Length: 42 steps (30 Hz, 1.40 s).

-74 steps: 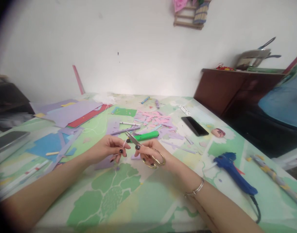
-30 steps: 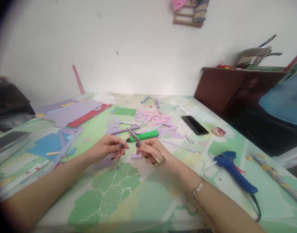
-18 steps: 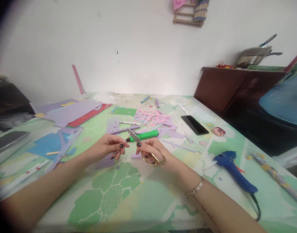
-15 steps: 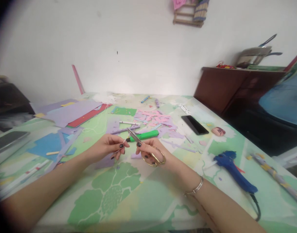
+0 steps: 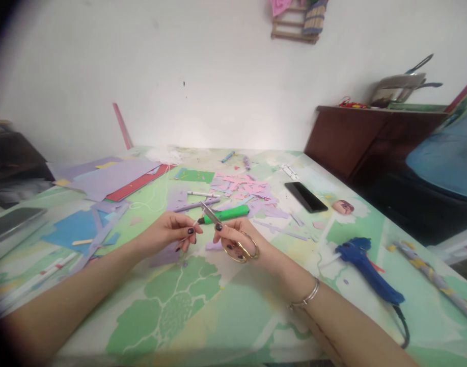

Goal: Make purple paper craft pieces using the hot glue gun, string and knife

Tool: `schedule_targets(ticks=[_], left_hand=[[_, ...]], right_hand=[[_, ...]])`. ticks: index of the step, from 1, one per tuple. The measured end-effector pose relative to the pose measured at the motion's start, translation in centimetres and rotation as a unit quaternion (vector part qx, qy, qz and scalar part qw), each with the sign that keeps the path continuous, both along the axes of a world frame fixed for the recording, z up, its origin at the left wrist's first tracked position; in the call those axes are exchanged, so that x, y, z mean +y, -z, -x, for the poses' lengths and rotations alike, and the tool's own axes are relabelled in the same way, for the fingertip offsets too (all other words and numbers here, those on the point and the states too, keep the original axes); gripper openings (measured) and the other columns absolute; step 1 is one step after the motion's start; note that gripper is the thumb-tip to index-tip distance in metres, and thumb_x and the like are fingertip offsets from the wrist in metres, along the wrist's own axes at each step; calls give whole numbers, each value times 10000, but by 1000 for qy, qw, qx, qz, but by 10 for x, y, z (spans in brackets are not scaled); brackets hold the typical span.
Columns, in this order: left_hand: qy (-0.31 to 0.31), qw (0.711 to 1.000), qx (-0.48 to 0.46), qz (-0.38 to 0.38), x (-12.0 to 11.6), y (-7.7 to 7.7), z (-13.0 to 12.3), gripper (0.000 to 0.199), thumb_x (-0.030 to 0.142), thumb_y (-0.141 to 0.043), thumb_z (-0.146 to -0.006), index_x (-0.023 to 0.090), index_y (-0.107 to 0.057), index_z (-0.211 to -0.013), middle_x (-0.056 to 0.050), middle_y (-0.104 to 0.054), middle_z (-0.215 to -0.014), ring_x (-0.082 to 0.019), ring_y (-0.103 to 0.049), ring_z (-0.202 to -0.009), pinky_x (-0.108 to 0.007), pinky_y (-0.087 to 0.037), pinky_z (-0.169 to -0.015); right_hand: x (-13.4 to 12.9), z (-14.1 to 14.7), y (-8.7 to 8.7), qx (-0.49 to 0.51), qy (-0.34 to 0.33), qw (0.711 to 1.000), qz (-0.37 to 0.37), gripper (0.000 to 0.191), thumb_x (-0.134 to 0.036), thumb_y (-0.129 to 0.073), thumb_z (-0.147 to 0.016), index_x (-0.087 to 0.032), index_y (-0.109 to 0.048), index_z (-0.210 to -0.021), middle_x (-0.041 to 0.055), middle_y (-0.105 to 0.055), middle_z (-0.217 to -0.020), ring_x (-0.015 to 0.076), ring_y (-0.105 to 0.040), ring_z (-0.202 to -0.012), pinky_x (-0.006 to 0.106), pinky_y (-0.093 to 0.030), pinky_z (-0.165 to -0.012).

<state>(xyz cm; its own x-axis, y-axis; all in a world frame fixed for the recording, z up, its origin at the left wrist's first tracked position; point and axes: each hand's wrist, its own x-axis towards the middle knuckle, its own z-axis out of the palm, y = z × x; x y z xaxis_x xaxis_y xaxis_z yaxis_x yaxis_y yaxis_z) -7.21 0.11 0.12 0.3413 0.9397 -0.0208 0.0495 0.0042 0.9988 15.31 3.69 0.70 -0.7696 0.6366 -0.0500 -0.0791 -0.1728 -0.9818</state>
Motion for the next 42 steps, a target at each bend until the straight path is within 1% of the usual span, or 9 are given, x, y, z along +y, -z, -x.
schedule_targets(ticks=[8, 19, 24, 30, 33, 37, 38, 40, 42], left_hand=[[2, 1000, -4, 6, 0, 0, 0, 239, 322, -682, -756, 98, -684, -837, -55, -662, -647, -103, -599, -466, -165, -403, -391], [-5, 1000, -1, 7, 0, 0, 0, 249, 328, -689, -748, 95, -678, -833, -56, -660, -653, -105, -599, -469, -168, -399, -391], [-46, 999, -4, 6, 3, 1, 2, 255, 321, -695, -740, 108, -678, -880, -54, -668, -693, -91, -583, -466, -166, -389, -389], [-129, 991, -34, 12, 7, -1, 7, 198, 265, -695, -728, 104, -664, -838, -63, -682, -721, -88, -590, -479, -170, -402, -421], [-181, 982, -56, 14, 9, -3, 11, 309, 181, -694, -708, 97, -627, -997, -86, -704, -767, -99, -617, -498, -176, -444, -467], [-251, 964, -91, 9, 12, -7, 20, 733, 78, -669, -702, 149, -356, -1361, -117, -721, -844, -145, -677, -599, -189, -496, -515], [-262, 960, -102, 3, 13, -7, 23, 772, 61, -661, -704, 160, -316, -1387, -121, -720, -865, -149, -683, -619, -189, -507, -524], [-271, 954, -125, -10, 15, -9, 28, 782, 30, -640, -709, 177, -303, -1400, -121, -718, -892, -145, -689, -645, -180, -522, -543], [-273, 951, -143, -15, 15, -11, 30, 727, 8, -620, -713, 170, -361, -1374, -117, -718, -886, -135, -688, -647, -166, -532, -554]], right_hand=[[-1, -1, -1, -5, -5, 1000, 8, 376, -477, -640, -740, -110, -595, -668, -88, -361, -410, 19, -254, -292, 165, -157, -292], [-1, -1, 1, -23, 0, 999, -26, 391, -502, -632, -736, -117, -598, -674, -98, -340, -381, 26, -263, -269, 163, -170, -276], [8, -6, -4, -9, 97, 995, -13, 390, -505, -642, -728, -127, -586, -653, -97, -331, -369, 18, -232, -266, 162, -152, -277], [24, -21, -12, 2, 215, 975, -56, 367, -497, -659, -714, -144, -575, -658, -89, -332, -389, 29, -250, -283, 172, -141, -279], [29, -26, -15, -34, 253, 962, -94, 391, -531, -645, -708, -150, -570, -658, -83, -337, -395, 38, -259, -290, 190, -152, -287], [38, -40, -19, -201, 260, 919, -219, 395, -540, -633, -695, -170, -538, -599, -62, -377, -386, 57, -291, -317, 216, -195, -335], [41, -45, -20, -262, 242, 894, -270, 382, -521, -635, -695, -175, -525, -575, -52, -397, -392, 66, -318, -339, 221, -209, -359], [47, -55, -22, -391, 203, 821, -362, 337, -456, -651, -680, -180, -516, -543, -23, -462, -437, 95, -402, -409, 229, -241, -412], [53, -65, -23, -508, 174, 745, -397, 247, -377, -678, -634, -180, -550, -557, 11, -542, -517, 133, -492, -501, 237, -269, -455]])
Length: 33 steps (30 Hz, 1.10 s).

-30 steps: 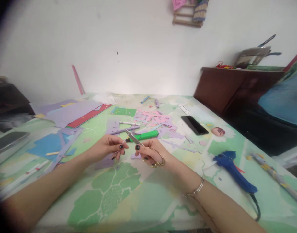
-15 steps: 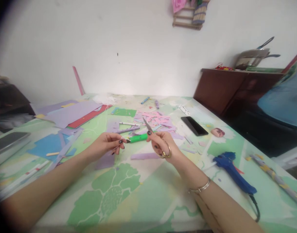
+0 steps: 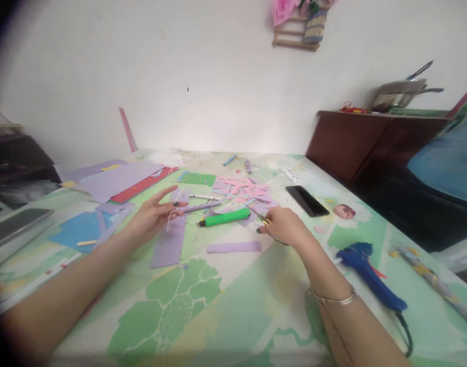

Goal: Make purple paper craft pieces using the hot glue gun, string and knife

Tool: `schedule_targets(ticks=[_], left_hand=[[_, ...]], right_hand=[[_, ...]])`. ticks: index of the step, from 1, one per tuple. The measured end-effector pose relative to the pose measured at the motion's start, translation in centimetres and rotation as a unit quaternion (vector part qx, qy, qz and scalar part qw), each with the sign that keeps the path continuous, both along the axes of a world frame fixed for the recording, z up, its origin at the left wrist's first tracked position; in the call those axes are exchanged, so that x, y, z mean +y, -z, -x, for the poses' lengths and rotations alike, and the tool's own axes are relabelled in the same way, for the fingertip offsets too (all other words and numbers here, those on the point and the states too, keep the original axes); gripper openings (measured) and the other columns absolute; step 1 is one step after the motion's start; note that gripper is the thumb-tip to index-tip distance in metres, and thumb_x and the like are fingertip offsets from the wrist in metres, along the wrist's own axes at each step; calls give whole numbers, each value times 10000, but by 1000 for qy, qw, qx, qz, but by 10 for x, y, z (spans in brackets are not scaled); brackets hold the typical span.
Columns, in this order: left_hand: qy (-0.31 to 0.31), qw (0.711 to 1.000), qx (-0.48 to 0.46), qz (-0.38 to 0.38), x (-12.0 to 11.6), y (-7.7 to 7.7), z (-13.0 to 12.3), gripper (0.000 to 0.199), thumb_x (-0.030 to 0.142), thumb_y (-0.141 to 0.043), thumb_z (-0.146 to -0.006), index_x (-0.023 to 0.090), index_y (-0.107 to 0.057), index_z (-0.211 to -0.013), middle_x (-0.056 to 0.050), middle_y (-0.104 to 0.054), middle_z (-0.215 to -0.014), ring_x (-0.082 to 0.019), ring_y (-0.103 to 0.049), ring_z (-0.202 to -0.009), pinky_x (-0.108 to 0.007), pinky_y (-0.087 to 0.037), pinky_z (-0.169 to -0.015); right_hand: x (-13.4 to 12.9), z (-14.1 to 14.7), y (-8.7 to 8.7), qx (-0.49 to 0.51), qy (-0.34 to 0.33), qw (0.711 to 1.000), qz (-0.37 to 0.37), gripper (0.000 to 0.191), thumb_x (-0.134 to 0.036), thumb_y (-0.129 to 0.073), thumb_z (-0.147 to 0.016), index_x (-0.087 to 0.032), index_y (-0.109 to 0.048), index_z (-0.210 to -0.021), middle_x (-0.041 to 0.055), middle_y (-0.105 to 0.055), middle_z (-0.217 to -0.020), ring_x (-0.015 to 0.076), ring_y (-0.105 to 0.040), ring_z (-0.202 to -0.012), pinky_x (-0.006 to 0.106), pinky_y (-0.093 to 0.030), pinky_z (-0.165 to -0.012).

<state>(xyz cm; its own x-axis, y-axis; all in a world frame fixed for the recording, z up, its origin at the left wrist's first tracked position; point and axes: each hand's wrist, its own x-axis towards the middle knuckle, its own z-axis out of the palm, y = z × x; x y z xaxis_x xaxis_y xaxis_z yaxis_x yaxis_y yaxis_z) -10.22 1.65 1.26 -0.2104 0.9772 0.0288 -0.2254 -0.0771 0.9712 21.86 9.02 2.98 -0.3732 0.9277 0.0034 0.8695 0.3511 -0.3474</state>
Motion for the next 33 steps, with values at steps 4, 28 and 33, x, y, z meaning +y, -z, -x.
schedule_targets(ticks=[4, 28, 33], left_hand=[[-23, 1000, -14, 8, -3, -6, -4, 559, 20, -607, -732, 115, -498, -1271, -118, -720, -863, -120, -681, -628, -153, -547, -567], [207, 872, 443, -18, -1, -15, -47, 202, 327, -594, -760, 148, -685, -749, -10, -618, -544, -107, -533, -504, -186, -372, -497], [252, 755, 595, -112, 20, -31, -77, 196, 247, -556, -756, 160, -714, -678, 16, -584, -504, -80, -442, -449, -193, -275, -455]], right_hand=[[9, -15, 0, -138, 48, 989, 32, 189, -353, -664, -607, -172, -628, -651, 72, -625, -637, 198, -581, -613, 256, -306, -481], [-29, 21, -8, 243, -131, 961, -27, 311, -305, -465, -868, -203, -622, -1116, 82, -684, -1051, 196, -642, -905, 284, -482, -749], [-48, 50, 6, 231, -227, 946, -14, 226, -168, -514, -819, -200, -665, -984, 21, -709, -839, 141, -625, -716, 222, -441, -620]])
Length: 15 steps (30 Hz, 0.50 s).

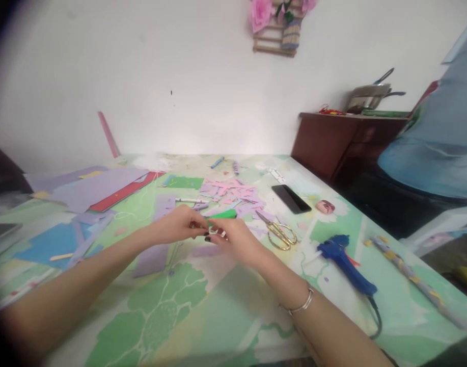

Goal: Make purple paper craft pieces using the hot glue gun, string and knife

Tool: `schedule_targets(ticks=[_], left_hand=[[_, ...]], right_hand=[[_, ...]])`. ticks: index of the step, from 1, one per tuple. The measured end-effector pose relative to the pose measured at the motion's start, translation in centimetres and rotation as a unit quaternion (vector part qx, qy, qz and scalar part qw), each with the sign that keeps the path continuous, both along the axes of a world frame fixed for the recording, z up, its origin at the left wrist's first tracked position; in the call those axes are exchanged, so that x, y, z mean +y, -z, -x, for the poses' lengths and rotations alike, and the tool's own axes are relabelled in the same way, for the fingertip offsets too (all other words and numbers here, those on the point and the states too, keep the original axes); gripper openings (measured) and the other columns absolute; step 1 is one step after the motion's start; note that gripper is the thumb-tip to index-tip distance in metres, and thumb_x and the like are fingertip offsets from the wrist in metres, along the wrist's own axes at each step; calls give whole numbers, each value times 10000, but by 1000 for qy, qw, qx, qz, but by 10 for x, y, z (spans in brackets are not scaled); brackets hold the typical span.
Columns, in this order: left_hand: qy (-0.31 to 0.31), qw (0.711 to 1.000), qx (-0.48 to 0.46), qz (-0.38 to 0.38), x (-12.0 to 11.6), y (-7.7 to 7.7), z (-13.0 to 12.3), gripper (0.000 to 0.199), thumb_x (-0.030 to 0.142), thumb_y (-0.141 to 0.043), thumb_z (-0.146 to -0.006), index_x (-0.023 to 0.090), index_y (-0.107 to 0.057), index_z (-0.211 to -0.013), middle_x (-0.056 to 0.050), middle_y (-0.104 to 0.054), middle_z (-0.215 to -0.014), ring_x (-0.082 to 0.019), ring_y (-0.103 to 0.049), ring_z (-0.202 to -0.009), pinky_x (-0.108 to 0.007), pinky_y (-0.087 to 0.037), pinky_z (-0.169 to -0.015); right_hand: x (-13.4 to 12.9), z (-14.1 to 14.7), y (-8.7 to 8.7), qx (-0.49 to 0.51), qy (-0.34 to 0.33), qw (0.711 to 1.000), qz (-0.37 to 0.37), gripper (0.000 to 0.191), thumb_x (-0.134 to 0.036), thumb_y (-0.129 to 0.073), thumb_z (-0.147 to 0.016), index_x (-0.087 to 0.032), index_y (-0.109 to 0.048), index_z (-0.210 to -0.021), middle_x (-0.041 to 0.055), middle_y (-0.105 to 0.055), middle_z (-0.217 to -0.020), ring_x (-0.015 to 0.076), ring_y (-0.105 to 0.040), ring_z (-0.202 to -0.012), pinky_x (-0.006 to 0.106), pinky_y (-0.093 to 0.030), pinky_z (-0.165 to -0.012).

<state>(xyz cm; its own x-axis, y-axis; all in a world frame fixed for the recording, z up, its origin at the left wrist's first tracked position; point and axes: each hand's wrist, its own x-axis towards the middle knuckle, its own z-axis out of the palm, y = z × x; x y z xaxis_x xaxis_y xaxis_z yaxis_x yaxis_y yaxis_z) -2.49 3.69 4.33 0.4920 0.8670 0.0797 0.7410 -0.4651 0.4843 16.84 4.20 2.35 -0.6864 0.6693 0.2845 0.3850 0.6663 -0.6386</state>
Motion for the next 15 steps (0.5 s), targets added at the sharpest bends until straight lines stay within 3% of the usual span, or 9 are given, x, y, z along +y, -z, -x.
schedule_targets(ticks=[4, 8, 15], left_hand=[[23, 1000, -8, 0, 20, -9, -11, 172, 251, -587, -727, 157, -727, -692, -2, -647, -585, -96, -506, -518, -191, -326, -489], [-6, 995, -90, 34, 41, -17, -7, 165, 257, -594, -720, 150, -719, -716, -14, -649, -594, -87, -482, -455, -195, -340, -448], [-64, 972, -221, 43, 73, -26, 0, 115, 228, -640, -674, 126, -687, -699, -33, -645, -574, -115, -562, -503, -196, -400, -438]], right_hand=[[11, -6, 8, -33, 70, 997, -14, 238, -82, -483, -791, -171, -699, -742, 0, -685, -637, 110, -575, -563, 208, -379, -559], [26, -20, 8, -17, 126, 992, -3, 263, -93, -477, -771, -158, -652, -586, 3, -657, -558, 111, -572, -541, 208, -376, -551], [36, -24, 10, 15, 145, 986, 82, 216, -110, -448, -738, -160, -640, -654, 6, -681, -583, 113, -598, -518, 203, -424, -536]])
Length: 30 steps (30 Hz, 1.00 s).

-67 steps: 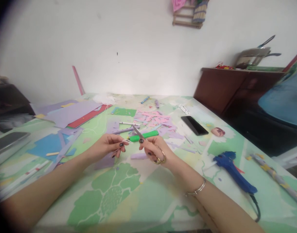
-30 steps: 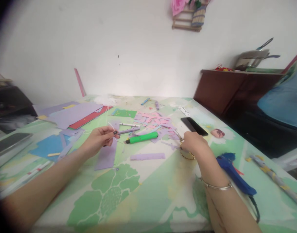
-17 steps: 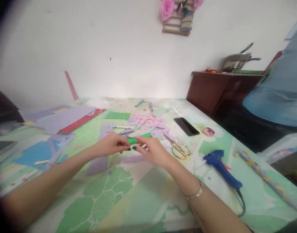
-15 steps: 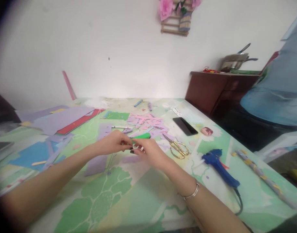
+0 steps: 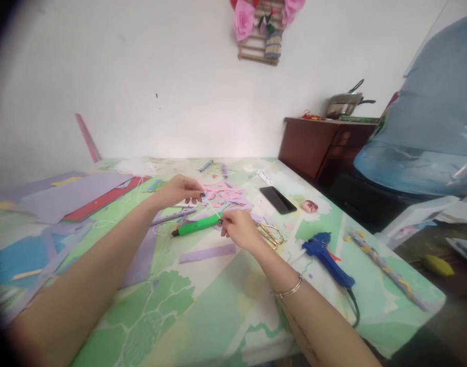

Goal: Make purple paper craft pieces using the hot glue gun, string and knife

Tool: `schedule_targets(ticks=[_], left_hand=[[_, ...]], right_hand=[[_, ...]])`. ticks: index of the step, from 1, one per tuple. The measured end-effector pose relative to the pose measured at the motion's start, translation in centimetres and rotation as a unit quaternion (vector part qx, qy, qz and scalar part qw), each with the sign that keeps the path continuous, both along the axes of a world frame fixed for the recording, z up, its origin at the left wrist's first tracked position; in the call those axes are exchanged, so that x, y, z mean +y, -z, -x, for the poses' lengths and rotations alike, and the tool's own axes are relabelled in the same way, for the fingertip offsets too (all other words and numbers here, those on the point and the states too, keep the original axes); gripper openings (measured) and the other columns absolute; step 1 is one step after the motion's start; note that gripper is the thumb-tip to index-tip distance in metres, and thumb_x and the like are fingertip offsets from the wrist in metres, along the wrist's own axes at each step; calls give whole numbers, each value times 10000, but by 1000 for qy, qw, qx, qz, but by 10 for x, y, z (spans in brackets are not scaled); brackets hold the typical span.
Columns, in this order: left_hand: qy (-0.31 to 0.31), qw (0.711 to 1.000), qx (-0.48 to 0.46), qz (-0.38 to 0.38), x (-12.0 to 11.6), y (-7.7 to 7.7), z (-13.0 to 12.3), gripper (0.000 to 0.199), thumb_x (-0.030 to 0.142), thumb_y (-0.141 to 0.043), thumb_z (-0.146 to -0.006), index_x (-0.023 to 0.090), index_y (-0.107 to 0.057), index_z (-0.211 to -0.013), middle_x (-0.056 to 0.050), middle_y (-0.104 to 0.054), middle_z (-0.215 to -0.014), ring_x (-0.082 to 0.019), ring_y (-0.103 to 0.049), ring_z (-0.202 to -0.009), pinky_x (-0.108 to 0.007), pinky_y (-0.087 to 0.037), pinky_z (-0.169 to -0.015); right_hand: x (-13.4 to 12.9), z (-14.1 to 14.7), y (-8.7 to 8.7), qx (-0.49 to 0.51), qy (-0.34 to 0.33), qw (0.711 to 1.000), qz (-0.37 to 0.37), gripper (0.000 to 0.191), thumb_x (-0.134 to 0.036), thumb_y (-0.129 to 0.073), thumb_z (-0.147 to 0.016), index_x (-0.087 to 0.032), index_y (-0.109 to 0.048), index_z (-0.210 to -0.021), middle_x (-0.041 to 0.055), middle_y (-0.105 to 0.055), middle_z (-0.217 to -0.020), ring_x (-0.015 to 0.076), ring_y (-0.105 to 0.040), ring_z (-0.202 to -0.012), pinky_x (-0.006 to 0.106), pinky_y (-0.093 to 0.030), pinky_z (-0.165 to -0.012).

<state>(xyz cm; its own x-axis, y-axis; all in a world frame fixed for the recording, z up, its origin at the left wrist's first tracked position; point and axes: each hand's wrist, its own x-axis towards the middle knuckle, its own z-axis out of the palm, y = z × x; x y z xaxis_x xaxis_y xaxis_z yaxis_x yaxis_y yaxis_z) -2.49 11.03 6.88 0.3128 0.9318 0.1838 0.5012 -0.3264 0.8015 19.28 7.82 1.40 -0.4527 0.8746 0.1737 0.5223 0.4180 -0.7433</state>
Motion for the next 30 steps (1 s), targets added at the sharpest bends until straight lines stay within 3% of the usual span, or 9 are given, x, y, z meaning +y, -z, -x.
schedule_targets(ticks=[5, 8, 14, 18, 24, 30], left_hand=[[-48, 998, -45, -17, 3, 7, 2, 91, 213, -669, -639, 125, -650, -651, -20, -620, -527, -107, -538, -471, -197, -374, -411], [-42, 998, -49, -11, 0, 7, 6, 102, 227, -646, -673, 126, -648, -660, -31, -641, -557, -109, -548, -470, -210, -389, -430], [-16, 989, -146, 33, 0, 13, 1, 241, 348, -691, -698, 124, -604, -688, -64, -674, -635, -159, -638, -597, -290, -505, -612], [6, 970, -230, 78, -3, 20, -11, 363, 478, -688, -697, 140, -559, -730, -86, -698, -742, -187, -661, -726, -339, -509, -724], [-22, 982, -181, 57, -7, 20, -12, 306, 412, -670, -716, 132, -557, -669, -103, -695, -817, -115, -567, -637, -207, -368, -496], [25, 945, -303, 120, -5, 20, -9, 313, 365, -707, -691, 151, -480, -699, -75, -688, -747, -91, -567, -531, -198, -343, -472]], right_hand=[[-2, 3, 5, 5, -13, 1000, 23, 182, -135, -465, -722, -164, -626, -641, 7, -683, -582, 113, -599, -508, 200, -426, -512], [-4, 5, 4, 21, -12, 999, 35, 169, -146, -478, -715, -161, -619, -622, 12, -679, -573, 112, -589, -490, 201, -427, -501], [-8, 9, 3, 52, -37, 996, 58, 151, -171, -497, -714, -151, -615, -622, 22, -668, -549, 116, -574, -473, 208, -425, -496], [-9, 12, 8, 50, -56, 996, 56, 154, -182, -496, -730, -147, -613, -637, 22, -665, -553, 107, -567, -470, 203, -420, -500], [-4, 12, 20, 28, -101, 992, 67, 163, -151, -468, -737, -150, -626, -695, 20, -674, -592, 123, -608, -527, 213, -446, -526], [-3, 12, 21, 28, -99, 993, 58, 166, -136, -468, -746, -146, -624, -691, 19, -684, -613, 112, -606, -524, 214, -457, -545]])
